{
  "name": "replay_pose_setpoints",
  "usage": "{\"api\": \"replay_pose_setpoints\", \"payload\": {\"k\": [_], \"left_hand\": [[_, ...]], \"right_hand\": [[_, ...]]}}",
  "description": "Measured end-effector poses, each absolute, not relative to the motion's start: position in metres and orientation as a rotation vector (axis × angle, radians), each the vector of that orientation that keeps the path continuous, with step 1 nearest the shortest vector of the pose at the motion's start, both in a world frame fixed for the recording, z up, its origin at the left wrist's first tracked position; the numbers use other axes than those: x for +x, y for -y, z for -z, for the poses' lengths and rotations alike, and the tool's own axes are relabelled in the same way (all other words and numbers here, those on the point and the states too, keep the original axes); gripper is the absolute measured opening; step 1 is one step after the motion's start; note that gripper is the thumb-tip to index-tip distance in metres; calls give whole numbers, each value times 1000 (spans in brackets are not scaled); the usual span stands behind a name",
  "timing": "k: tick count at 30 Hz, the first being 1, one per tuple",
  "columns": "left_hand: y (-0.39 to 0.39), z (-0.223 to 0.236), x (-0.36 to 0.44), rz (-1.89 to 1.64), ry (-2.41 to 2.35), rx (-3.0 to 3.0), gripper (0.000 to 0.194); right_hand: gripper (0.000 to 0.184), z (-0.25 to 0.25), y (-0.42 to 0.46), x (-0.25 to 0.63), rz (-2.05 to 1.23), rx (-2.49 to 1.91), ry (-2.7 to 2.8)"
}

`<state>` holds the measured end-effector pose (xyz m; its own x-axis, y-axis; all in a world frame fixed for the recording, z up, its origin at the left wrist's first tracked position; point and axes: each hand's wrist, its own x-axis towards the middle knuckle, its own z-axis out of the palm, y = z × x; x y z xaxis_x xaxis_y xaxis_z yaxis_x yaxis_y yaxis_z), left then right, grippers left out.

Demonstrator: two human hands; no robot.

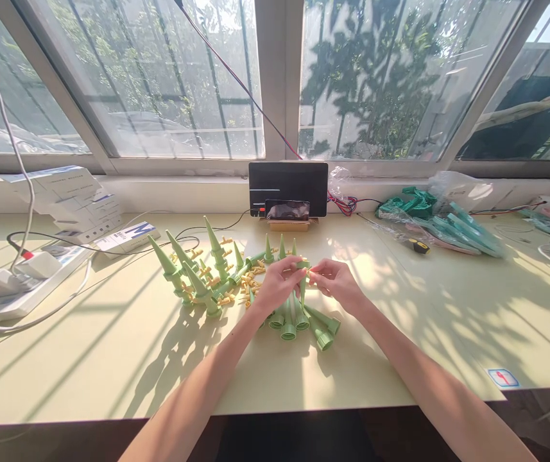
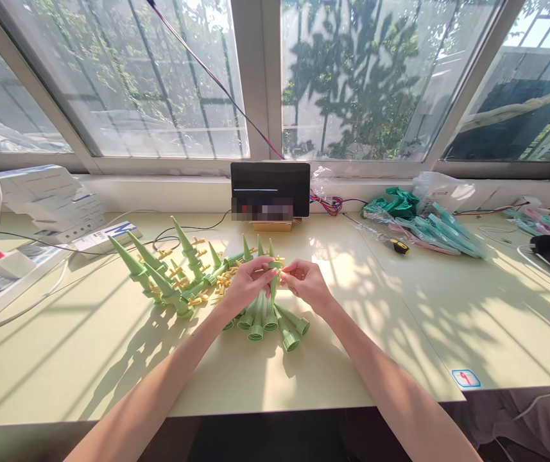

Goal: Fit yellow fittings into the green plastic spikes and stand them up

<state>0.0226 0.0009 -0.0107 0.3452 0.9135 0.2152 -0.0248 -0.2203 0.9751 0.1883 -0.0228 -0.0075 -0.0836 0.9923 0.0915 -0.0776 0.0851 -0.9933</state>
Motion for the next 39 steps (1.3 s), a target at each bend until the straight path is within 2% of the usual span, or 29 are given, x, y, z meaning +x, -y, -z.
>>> {"api": "replay_pose_setpoints", "payload": {"k": [8,15,22,29,36,39], "left_hand": [[1,9,20,-1040,-860,1450,41],[-1,11,23,-1089,-839,1514,34],[3,5,21,-1037,-856,1440,43],[2,8,24,-1087,-833,1502,38],[3,7,21,-1045,-848,1443,39],[2,8,22,-1064,-841,1461,38]], "right_hand": [[35,16,21,187,-1061,-996,1364],[43,9,23,188,-1248,-1041,1227],[34,17,21,188,-1072,-978,1359],[39,13,22,188,-1245,-1021,1232],[29,20,19,188,-1066,-948,1377],[31,19,20,188,-1113,-959,1340]]}}
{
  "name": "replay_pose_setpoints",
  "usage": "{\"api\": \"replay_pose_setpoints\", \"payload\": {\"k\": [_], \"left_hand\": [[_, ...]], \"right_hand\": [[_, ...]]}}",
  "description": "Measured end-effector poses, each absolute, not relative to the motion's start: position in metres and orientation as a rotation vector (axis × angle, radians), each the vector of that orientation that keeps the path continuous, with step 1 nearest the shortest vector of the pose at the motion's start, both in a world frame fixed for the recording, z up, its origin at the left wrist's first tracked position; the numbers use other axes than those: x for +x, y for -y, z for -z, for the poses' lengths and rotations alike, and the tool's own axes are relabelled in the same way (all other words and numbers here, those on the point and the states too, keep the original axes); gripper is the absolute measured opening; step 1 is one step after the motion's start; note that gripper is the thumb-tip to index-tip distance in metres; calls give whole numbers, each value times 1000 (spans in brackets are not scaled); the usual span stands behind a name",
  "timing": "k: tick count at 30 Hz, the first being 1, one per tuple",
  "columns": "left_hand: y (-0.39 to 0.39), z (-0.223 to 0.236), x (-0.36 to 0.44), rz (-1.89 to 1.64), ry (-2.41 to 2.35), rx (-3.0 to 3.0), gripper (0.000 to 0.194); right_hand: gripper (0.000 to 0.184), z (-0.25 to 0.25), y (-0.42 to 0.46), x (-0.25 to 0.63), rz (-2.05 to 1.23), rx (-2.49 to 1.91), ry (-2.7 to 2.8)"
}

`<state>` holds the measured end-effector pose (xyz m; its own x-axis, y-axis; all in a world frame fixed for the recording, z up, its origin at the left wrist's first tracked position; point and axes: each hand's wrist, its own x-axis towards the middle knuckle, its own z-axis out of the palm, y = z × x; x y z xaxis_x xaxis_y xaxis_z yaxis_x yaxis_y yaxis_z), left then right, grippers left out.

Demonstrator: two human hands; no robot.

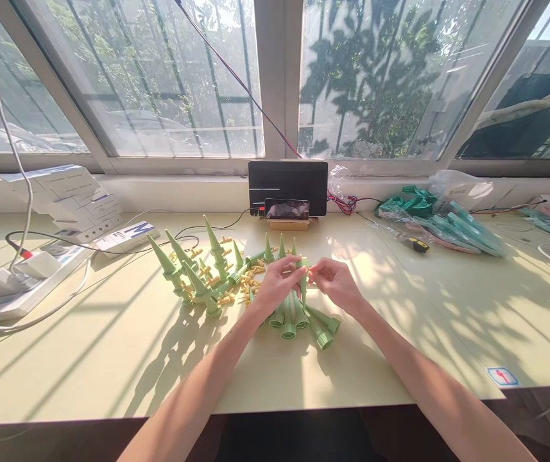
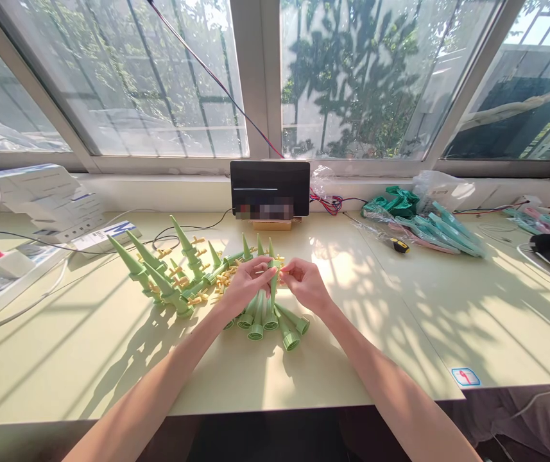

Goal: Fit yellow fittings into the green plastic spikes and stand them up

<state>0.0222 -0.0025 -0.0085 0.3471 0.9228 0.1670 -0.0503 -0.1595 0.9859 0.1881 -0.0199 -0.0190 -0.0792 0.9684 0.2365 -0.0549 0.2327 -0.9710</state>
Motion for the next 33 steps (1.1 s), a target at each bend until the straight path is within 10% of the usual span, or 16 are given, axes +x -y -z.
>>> {"api": "replay_pose_setpoints", "payload": {"k": [33], "left_hand": [[-1,2,15,-833,-1041,1608,45]], "right_hand": [[35,7,23,185,-1220,-1094,1299]]}}
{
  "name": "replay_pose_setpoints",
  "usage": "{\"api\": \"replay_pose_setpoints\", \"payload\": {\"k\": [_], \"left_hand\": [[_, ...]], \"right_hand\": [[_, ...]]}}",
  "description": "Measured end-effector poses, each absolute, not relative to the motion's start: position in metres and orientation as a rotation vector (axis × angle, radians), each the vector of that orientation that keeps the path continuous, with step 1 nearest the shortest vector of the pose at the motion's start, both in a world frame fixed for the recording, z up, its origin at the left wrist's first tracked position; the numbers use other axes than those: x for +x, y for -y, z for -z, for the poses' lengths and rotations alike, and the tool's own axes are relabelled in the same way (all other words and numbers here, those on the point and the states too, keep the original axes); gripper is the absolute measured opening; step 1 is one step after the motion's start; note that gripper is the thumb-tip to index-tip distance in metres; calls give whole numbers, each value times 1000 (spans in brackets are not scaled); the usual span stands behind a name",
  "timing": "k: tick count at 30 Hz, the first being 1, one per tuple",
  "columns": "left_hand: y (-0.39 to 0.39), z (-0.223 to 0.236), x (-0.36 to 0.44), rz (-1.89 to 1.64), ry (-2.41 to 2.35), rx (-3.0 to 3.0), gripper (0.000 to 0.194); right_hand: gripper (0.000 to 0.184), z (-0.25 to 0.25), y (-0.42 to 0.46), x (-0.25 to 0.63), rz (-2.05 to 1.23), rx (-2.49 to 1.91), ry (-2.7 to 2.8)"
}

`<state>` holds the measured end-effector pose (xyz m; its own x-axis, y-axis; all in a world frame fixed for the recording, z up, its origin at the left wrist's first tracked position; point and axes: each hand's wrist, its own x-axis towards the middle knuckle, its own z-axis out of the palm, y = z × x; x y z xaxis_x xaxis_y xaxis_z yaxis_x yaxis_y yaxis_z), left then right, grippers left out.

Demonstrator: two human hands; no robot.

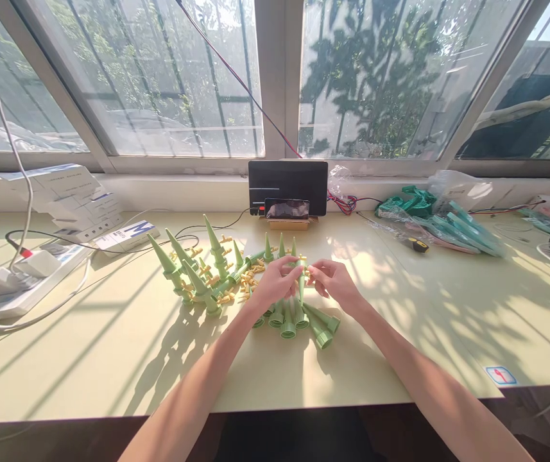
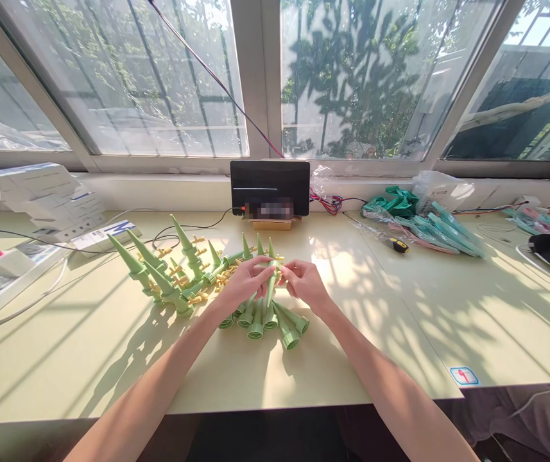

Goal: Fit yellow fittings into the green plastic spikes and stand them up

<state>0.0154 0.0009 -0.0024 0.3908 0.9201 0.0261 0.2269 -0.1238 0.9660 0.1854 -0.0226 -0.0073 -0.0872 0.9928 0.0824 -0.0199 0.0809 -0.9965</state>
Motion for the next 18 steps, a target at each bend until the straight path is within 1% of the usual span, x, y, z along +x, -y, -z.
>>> {"api": "replay_pose_setpoints", "payload": {"k": [2,6,10,18], "left_hand": [[-1,1,15,-829,-1086,1691,43],[-2,-1,13,-899,-1177,1955,33],[-3,-3,10,-887,-1239,2143,32],[-4,2,9,-816,-1300,2312,31]], "right_hand": [[34,9,22,186,-1225,-1115,1307],[32,12,23,186,-1224,-1168,1369],[28,17,24,186,-1188,-1214,1538],[25,25,23,186,-867,-1297,1880]]}}
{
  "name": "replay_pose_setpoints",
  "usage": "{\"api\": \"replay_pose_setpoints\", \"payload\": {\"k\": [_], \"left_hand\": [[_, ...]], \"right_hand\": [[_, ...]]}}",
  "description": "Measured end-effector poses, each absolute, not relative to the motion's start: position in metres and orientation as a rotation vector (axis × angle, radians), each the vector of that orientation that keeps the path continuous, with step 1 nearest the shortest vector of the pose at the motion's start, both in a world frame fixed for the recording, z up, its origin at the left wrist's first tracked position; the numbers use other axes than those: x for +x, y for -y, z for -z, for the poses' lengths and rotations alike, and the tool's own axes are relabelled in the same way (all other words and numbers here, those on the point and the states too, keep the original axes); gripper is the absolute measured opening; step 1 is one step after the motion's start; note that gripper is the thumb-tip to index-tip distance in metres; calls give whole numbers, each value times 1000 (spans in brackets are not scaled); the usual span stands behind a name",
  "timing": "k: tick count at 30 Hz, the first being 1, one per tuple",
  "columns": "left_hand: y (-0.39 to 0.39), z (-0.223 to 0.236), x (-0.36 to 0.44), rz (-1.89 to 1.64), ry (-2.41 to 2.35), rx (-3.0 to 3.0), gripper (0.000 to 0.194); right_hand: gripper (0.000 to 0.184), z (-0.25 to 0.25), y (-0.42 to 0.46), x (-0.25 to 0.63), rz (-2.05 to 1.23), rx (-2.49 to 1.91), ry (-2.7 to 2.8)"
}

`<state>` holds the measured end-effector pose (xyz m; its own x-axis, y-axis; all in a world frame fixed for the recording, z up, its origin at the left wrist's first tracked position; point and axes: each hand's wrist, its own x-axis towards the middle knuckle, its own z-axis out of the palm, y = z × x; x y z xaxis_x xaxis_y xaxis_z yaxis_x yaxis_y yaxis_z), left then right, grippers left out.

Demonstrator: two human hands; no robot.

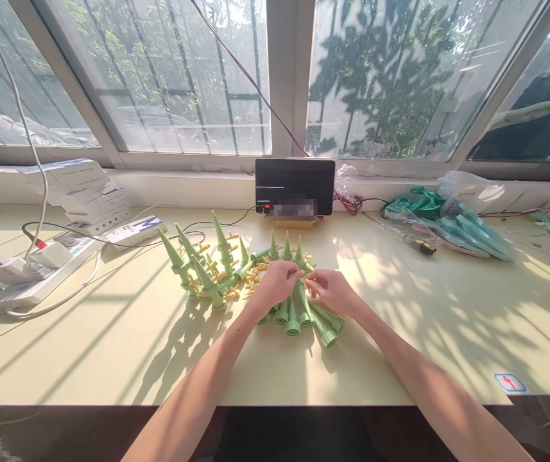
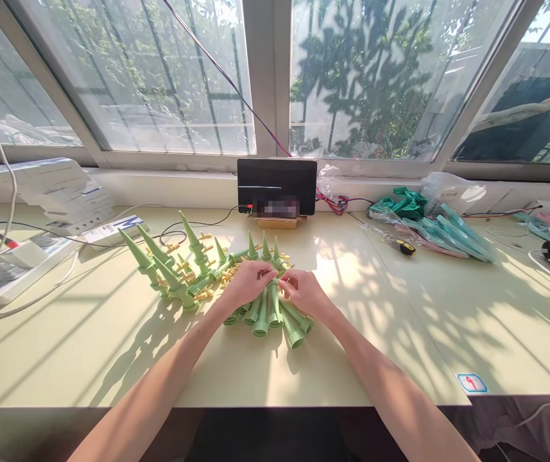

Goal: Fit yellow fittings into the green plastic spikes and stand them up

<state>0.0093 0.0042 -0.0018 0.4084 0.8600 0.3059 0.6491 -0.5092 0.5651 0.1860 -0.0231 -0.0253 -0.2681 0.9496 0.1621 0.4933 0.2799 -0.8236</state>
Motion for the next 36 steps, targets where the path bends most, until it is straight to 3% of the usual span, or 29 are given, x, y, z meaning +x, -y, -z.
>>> {"api": "replay_pose_setpoints", "payload": {"k": [8,15,24,31,36], "left_hand": [[-4,6,10,-788,-1331,2349,27],[-2,2,14,-1008,-1306,2304,27],[16,-1,25,-984,-933,2489,24],[27,1,30,-859,-820,2651,32],[31,3,31,-888,-754,2703,35]], "right_hand": [[29,27,23,186,-720,-1269,2026],[33,28,22,188,-764,-1267,1954],[32,12,7,203,-657,-1266,1710],[21,-42,-19,173,-531,-1204,2058],[12,-49,-47,127,-488,-1114,2515]]}}
